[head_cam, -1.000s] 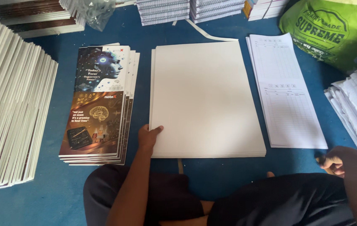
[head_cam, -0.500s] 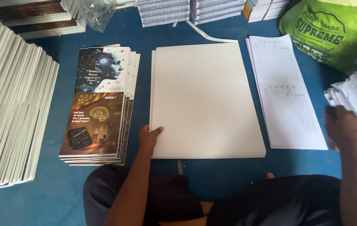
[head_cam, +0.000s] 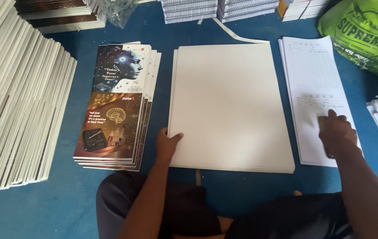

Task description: The person inserts printed index pages into notebook covers and stacks the assembled notebooks. The person repeatedly picks up a cover, places an index sheet inside, and adds the completed unit to a growing stack.

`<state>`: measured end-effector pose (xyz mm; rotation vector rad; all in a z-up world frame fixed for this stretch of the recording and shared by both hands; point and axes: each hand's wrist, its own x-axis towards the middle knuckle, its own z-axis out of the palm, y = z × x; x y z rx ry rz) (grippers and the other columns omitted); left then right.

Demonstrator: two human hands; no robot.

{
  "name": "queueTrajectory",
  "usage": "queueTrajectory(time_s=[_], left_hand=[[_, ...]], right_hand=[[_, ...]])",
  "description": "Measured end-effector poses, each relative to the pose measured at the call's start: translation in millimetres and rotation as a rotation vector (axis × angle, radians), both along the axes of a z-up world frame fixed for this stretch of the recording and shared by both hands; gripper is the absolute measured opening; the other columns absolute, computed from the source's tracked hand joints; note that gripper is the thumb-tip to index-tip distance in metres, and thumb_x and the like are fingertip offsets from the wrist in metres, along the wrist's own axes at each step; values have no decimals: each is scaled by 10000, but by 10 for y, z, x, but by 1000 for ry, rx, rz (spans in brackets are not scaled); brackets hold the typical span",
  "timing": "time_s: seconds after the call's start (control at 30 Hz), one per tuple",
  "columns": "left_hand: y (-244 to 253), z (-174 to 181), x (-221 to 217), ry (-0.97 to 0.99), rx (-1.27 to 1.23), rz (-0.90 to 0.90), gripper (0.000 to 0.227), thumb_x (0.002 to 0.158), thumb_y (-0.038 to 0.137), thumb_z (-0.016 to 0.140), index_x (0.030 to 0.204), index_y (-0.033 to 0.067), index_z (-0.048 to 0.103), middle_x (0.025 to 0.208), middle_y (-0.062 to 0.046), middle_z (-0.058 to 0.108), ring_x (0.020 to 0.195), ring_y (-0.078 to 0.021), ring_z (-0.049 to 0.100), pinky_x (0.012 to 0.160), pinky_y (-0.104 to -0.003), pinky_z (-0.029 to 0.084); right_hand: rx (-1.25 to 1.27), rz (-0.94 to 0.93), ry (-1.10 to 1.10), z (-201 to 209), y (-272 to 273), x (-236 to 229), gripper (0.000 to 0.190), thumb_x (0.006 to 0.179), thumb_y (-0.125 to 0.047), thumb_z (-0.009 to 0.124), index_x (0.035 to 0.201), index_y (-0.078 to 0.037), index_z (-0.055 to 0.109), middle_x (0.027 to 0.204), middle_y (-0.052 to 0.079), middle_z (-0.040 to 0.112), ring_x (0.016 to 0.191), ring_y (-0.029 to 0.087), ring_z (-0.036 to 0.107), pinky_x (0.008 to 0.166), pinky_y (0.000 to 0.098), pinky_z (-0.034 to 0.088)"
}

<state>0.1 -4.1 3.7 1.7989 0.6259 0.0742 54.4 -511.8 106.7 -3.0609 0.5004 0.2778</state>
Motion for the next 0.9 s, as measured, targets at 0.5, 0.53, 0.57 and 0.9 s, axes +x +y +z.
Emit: queueTrajectory(time_s=[0.5, 0.53, 0.57, 0.9], left_hand=[[-40, 141, -37, 11, 35, -11, 704, 751, 190, 848, 1359, 25, 533, 1163, -208, 715, 964, -298, 744, 834, -389, 589], [-32, 125, -29, 0, 44, -18, 700, 750, 194, 851, 1353, 24, 539, 1158, -206, 718, 964, -297, 744, 831, -391, 590], [-27, 106, -21, -11, 53, -24, 695, 749, 198, 853, 1347, 22, 546, 1154, -204, 721, 964, -297, 745, 827, -392, 591], [-5, 51, -20, 1, 119, -5, 708, 738, 218, 885, 1342, 45, 560, 1180, -188, 703, 1003, -309, 719, 857, -407, 566]], right_hand=[[110, 611, 111, -188, 1841, -227, 702, 971, -518, 540, 1529, -117, 395, 1517, 201, 433, 1382, 366, 450, 1095, 507, 442], [100, 610, 108, -162, 1988, -230, 664, 986, -510, 520, 1532, -147, 413, 1506, 201, 450, 1374, 359, 467, 1096, 501, 449], [90, 608, 105, -141, 2120, -229, 629, 1001, -502, 500, 1535, -176, 431, 1496, 200, 467, 1366, 352, 484, 1098, 495, 457], [-275, 243, 237, -262, 1993, 28, 816, 1057, -676, 347, 1454, 21, 498, 1524, 228, 456, 1396, 361, 454, 1169, 545, 356]])
